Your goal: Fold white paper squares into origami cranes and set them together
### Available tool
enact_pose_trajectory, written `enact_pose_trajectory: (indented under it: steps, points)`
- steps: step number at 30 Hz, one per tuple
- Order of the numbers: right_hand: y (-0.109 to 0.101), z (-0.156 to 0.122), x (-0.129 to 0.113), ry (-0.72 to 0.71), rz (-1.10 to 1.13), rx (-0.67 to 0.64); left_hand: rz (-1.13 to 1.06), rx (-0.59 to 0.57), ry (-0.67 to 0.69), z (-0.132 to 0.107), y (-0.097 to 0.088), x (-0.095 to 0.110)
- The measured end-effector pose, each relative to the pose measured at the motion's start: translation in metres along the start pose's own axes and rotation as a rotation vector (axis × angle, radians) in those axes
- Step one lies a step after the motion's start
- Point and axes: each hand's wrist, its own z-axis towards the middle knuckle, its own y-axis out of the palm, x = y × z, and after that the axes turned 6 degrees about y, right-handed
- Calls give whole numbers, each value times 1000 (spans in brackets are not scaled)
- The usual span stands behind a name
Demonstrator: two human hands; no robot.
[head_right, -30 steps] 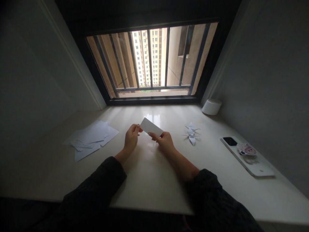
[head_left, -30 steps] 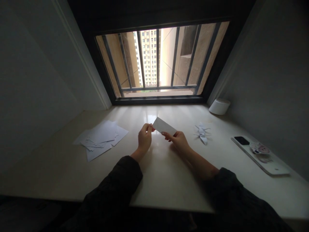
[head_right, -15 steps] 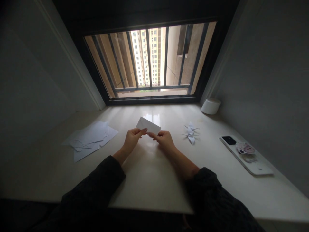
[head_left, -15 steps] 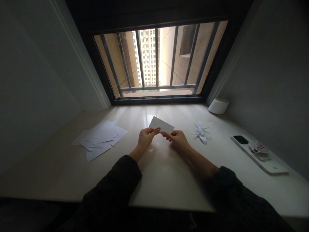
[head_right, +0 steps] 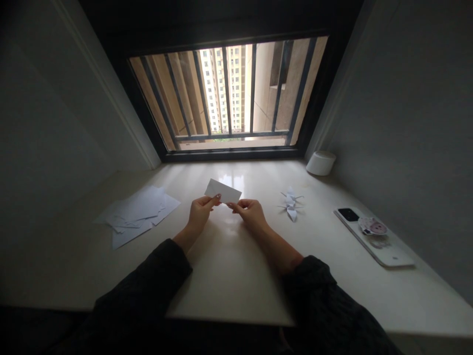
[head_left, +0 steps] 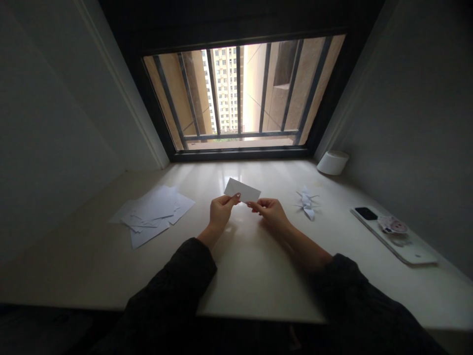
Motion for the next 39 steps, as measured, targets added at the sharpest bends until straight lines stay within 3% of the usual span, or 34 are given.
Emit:
enact_pose_trajectory:
  steps: [5, 21, 28, 33, 39]
  points:
    - [-4, 4, 3, 80, 67, 55, -5, -11, -3, -1, 1, -5]
    - [-3, 6, 5, 43, 37, 10, -54, -65, -88, 4, -2, -3]
    - [-1, 3, 3, 45, 44, -9, -55, -52, -95, 4, -1, -4]
    - [-7, 7, 9, 62, 46, 36, -132, 15, -152, 13, -15, -5]
    - [-14, 12, 10, 34, 39, 33, -8, 57, 26, 20, -24, -6]
